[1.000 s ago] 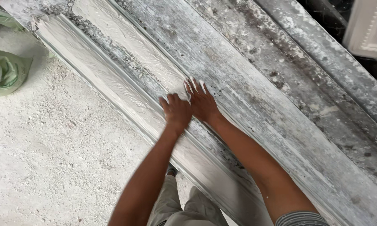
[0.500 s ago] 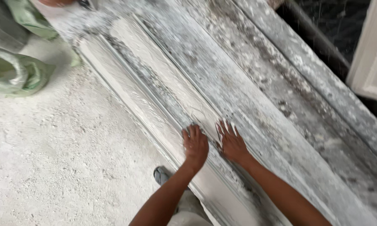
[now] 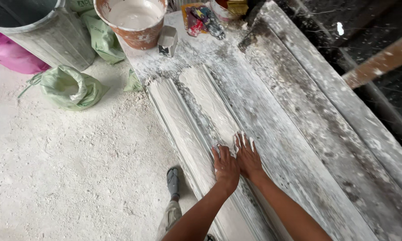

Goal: The person rubs white plaster slurry by hand along long decorative cornice moldings laid on a workbench, coating their grooved surfaces. They then mix plaster slurry in a large bowl by hand and pour the mixture from the bowl along the moldings.

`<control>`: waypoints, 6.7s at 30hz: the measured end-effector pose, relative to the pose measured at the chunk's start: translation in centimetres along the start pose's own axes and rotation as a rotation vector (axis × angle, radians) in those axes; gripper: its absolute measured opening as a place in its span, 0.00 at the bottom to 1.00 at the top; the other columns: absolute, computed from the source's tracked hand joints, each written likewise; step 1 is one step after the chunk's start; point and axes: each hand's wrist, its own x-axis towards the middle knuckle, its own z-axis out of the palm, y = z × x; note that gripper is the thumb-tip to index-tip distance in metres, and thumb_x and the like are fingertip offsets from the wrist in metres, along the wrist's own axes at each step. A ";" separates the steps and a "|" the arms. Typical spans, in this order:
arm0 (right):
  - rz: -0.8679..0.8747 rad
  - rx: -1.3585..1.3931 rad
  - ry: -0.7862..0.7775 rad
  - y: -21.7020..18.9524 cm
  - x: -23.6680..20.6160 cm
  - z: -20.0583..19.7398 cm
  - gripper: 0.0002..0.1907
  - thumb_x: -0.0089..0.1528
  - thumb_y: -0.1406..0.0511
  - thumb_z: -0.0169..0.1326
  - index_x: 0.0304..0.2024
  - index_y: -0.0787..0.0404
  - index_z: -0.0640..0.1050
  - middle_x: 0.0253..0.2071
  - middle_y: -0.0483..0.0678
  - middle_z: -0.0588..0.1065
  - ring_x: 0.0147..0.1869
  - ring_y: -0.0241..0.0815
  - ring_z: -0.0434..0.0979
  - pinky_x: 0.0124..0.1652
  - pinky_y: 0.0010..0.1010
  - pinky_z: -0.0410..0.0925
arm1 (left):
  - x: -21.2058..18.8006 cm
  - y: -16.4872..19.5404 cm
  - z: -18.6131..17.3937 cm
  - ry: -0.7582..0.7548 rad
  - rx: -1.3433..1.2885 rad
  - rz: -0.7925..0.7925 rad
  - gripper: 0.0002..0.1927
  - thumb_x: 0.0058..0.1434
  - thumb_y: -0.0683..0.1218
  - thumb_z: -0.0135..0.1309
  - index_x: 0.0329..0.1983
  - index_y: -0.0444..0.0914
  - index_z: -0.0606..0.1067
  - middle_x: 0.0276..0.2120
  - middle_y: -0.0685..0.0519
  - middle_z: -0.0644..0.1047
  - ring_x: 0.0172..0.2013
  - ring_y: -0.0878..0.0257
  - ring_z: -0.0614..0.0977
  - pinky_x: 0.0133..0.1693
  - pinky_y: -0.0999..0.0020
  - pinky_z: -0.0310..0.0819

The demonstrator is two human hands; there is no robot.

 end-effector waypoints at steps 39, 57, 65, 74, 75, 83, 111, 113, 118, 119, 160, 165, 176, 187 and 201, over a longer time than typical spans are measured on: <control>0.133 0.042 -0.066 -6.8 22.3 -5.9 0.45 0.66 0.52 0.48 0.77 0.61 0.45 0.80 0.54 0.42 0.83 0.52 0.37 0.74 0.50 0.39 | 15.9 -20.8 -4.3 -0.024 -0.264 0.019 0.27 0.63 0.47 0.48 0.62 0.29 0.68 0.72 0.33 0.51 0.72 0.33 0.47 0.62 0.17 0.32; 0.452 0.234 -0.059 -11.5 35.7 -10.4 0.52 0.59 0.45 0.54 0.76 0.57 0.47 0.76 0.58 0.47 0.79 0.64 0.43 0.70 0.58 0.41 | 28.5 -31.9 -10.6 0.619 -0.677 0.049 0.17 0.58 0.52 0.56 0.32 0.31 0.81 0.54 0.39 0.70 0.55 0.44 0.68 0.55 0.49 0.61; 0.451 0.163 -0.062 -10.9 31.0 -8.5 0.48 0.63 0.48 0.53 0.75 0.64 0.51 0.75 0.64 0.53 0.77 0.64 0.49 0.70 0.59 0.47 | 28.5 -30.3 -9.6 0.649 -0.721 0.161 0.20 0.62 0.52 0.56 0.35 0.26 0.80 0.57 0.39 0.70 0.58 0.44 0.68 0.58 0.48 0.61; 0.605 0.160 -0.077 -7.8 15.9 -4.6 0.45 0.67 0.48 0.43 0.75 0.69 0.47 0.74 0.63 0.55 0.76 0.61 0.53 0.68 0.59 0.48 | 20.0 -22.1 -6.8 0.593 -0.777 0.327 0.20 0.57 0.50 0.58 0.31 0.24 0.79 0.55 0.32 0.70 0.57 0.38 0.68 0.57 0.45 0.61; 0.611 0.155 -0.083 -7.1 13.9 -4.1 0.46 0.66 0.48 0.44 0.75 0.69 0.47 0.74 0.63 0.55 0.76 0.61 0.52 0.68 0.59 0.47 | 18.7 -20.4 -6.3 0.565 -0.780 0.361 0.19 0.57 0.49 0.58 0.29 0.24 0.79 0.54 0.31 0.70 0.56 0.38 0.69 0.57 0.44 0.61; 0.615 0.157 -0.001 -2.3 -6.0 1.0 0.45 0.66 0.49 0.44 0.74 0.71 0.50 0.74 0.64 0.54 0.77 0.63 0.52 0.70 0.60 0.46 | 5.7 -4.8 -1.4 0.513 -0.746 0.830 0.16 0.60 0.46 0.57 0.39 0.26 0.78 0.52 0.27 0.72 0.54 0.33 0.72 0.57 0.45 0.66; 0.703 0.033 0.046 17.5 -87.8 23.0 0.45 0.62 0.51 0.53 0.73 0.69 0.56 0.72 0.63 0.58 0.74 0.63 0.56 0.68 0.59 0.52 | -45.1 50.1 15.1 0.521 -0.987 0.749 0.17 0.63 0.37 0.50 0.54 0.23 0.73 0.49 0.28 0.73 0.46 0.32 0.74 0.46 0.42 0.70; 0.704 0.029 0.080 19.1 -92.8 24.0 0.43 0.64 0.50 0.53 0.72 0.68 0.56 0.71 0.62 0.59 0.74 0.62 0.57 0.68 0.61 0.52 | -47.9 55.4 15.2 0.533 -0.959 0.786 0.14 0.65 0.38 0.50 0.52 0.24 0.73 0.49 0.28 0.73 0.46 0.32 0.75 0.47 0.42 0.72; 0.752 0.054 0.062 22.2 -105.2 27.0 0.43 0.63 0.52 0.53 0.73 0.68 0.56 0.71 0.61 0.59 0.73 0.61 0.57 0.68 0.60 0.52 | -55.0 65.9 18.2 0.442 -0.965 0.837 0.11 0.64 0.37 0.51 0.48 0.26 0.74 0.47 0.30 0.75 0.44 0.33 0.76 0.44 0.43 0.73; 0.765 0.072 0.050 23.0 -107.7 27.7 0.43 0.63 0.52 0.53 0.72 0.67 0.56 0.70 0.61 0.59 0.73 0.60 0.57 0.68 0.61 0.51 | -56.3 68.1 19.1 0.443 -0.967 0.835 0.10 0.64 0.37 0.51 0.47 0.26 0.74 0.47 0.30 0.74 0.43 0.33 0.76 0.43 0.42 0.73; 0.091 0.082 0.143 33.3 -128.8 39.3 0.38 0.66 0.52 0.49 0.75 0.56 0.56 0.79 0.52 0.51 0.81 0.50 0.48 0.72 0.59 0.45 | -79.0 85.8 26.9 0.703 -0.860 0.552 0.28 0.68 0.37 0.51 0.69 0.26 0.57 0.58 0.27 0.69 0.58 0.28 0.72 0.60 0.44 0.68; 0.057 0.018 0.207 29.5 -114.9 35.4 0.38 0.68 0.52 0.47 0.75 0.62 0.57 0.79 0.54 0.51 0.81 0.50 0.48 0.72 0.60 0.44 | -74.1 76.9 24.6 0.693 -1.022 0.459 0.29 0.67 0.36 0.51 0.70 0.28 0.59 0.56 0.31 0.71 0.56 0.35 0.74 0.59 0.50 0.70; 0.017 0.012 0.213 21.5 -81.8 26.3 0.40 0.66 0.51 0.47 0.74 0.65 0.56 0.78 0.56 0.51 0.82 0.52 0.47 0.71 0.63 0.43 | -58.7 51.9 19.3 0.706 -1.012 0.391 0.21 0.67 0.39 0.53 0.60 0.27 0.63 0.57 0.29 0.69 0.51 0.33 0.73 0.54 0.45 0.69; -0.083 -0.026 0.355 11.9 -48.8 15.5 0.40 0.68 0.52 0.44 0.74 0.73 0.55 0.78 0.59 0.54 0.82 0.53 0.49 0.72 0.64 0.42 | -41.1 31.1 13.4 0.667 -0.988 0.390 0.17 0.62 0.39 0.55 0.51 0.28 0.67 0.54 0.31 0.70 0.50 0.36 0.73 0.50 0.46 0.68; -0.076 -0.009 0.382 0.5 -8.1 -0.1 0.39 0.70 0.51 0.42 0.75 0.70 0.53 0.77 0.60 0.54 0.81 0.54 0.50 0.73 0.63 0.42 | -13.8 -1.7 1.0 0.740 -1.024 0.280 0.19 0.65 0.37 0.51 0.57 0.25 0.66 0.51 0.27 0.72 0.49 0.33 0.73 0.53 0.45 0.68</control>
